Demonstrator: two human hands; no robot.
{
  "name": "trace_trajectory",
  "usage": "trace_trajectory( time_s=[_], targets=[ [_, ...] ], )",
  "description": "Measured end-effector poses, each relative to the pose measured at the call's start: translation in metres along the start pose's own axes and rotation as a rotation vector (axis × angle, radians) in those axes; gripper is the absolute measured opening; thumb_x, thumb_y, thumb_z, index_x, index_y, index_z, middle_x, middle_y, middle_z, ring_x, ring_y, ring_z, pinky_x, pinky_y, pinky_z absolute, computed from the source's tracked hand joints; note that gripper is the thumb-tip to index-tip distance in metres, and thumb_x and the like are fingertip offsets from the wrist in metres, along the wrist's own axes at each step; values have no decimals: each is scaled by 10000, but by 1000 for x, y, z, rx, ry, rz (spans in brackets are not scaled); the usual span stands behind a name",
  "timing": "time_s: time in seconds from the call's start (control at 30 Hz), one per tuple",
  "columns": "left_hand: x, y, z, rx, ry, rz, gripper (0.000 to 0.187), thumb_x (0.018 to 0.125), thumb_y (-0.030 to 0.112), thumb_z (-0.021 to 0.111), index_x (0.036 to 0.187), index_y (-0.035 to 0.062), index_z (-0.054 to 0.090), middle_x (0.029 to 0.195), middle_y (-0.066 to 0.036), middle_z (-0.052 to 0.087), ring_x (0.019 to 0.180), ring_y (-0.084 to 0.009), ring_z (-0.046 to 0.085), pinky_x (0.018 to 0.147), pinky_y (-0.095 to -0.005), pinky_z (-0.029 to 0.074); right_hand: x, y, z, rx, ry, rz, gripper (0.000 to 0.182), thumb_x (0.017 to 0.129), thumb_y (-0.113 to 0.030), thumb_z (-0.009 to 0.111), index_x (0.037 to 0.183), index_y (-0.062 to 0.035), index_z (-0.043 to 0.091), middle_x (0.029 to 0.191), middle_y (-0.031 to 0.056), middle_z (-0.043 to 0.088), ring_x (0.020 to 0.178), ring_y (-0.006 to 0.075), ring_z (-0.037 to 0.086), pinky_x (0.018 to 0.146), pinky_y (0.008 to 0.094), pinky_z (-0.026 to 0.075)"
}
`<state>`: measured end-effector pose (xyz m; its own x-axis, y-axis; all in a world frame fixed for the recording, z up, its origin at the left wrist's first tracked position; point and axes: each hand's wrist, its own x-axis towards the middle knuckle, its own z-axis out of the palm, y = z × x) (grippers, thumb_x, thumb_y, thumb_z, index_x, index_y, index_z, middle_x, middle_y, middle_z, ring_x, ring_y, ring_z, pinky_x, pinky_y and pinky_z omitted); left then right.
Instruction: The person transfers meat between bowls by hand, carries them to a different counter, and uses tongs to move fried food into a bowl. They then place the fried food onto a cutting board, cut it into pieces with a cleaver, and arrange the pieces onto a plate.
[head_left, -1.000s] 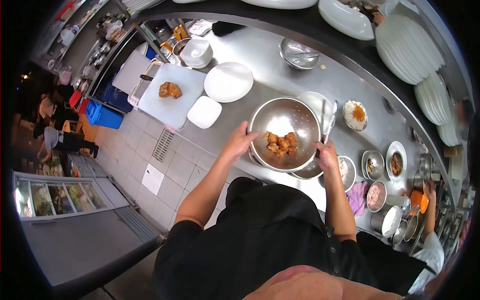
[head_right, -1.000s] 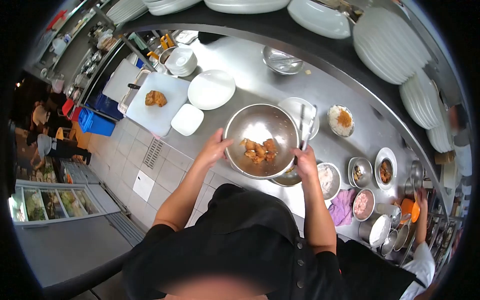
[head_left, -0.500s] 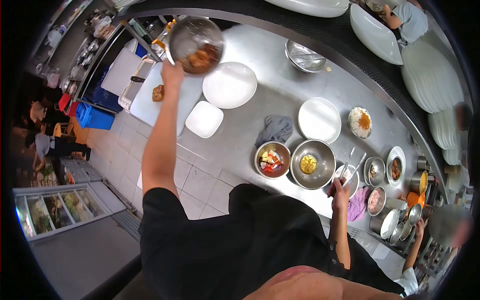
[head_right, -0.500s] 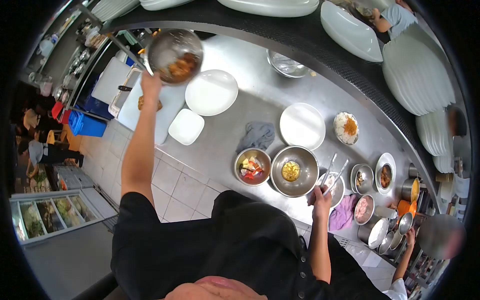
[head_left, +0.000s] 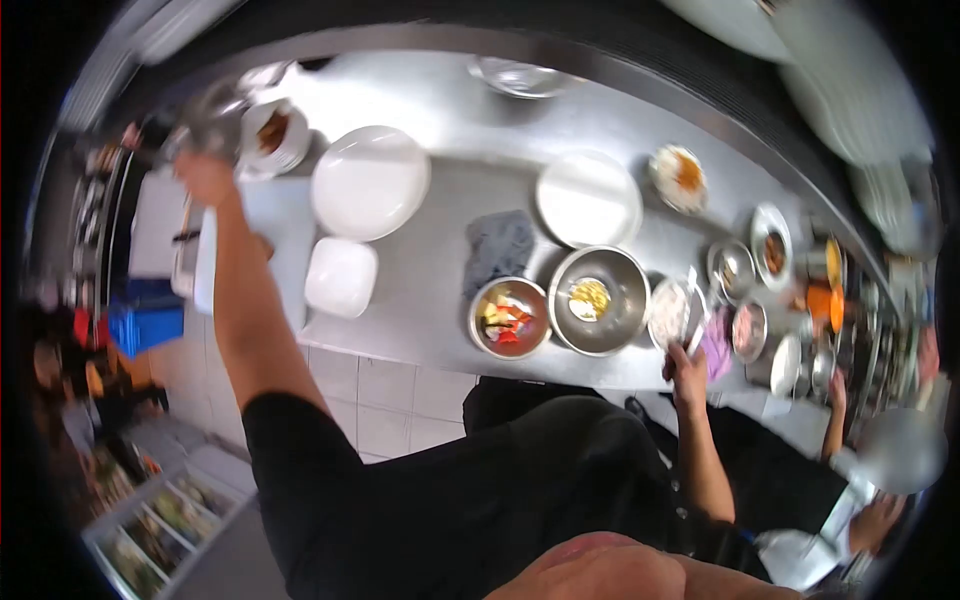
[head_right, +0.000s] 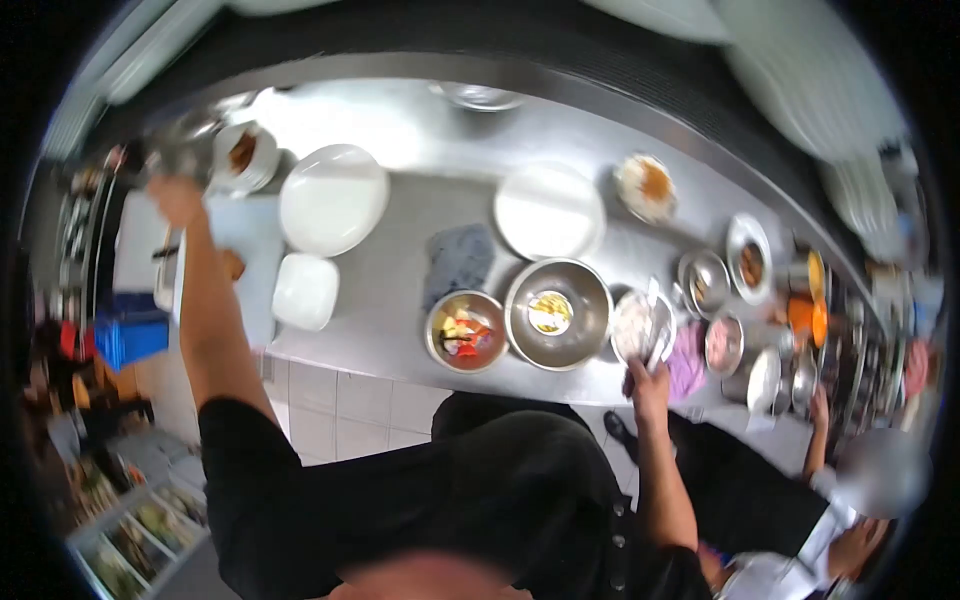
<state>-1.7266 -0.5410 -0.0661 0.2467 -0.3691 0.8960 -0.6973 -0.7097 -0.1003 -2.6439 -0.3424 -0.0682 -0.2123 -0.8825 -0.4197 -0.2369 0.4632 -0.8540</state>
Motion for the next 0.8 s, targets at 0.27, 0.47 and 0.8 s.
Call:
trace_trajectory(
  time_s=[0.27,0.47,0.8],
  targets=[
    [-166,125,-290,-1132,-699,-766,284,943,155,669,1134,-46,605,881,-104,656,730,-186,587,626,-368,500,-7,-43,14,-219,-16,-325,330,883,-146,769,1142,10,637,752,48,604,665,139,539,642,323,481],
    [-282,280,-462,-1369,-1362,-574,302,886,108,642,1144,-41,594,1116,-214,715,1017,-337,690,930,-444,511,-22,-67,18,-426,-62,-397,490,829,-154,805,1273,-37,634,1006,216,730,912,382,717,829,455,565],
    [-273,345,-490,-985,-1518,27,427,870,176,611,1254,-9,608,1163,-281,712,1128,-459,666,985,-497,496,36,54,-117,-197,239,-351,409,892,-167,790,1238,21,680,1053,157,726,901,230,698,822,362,567]
  ],
)
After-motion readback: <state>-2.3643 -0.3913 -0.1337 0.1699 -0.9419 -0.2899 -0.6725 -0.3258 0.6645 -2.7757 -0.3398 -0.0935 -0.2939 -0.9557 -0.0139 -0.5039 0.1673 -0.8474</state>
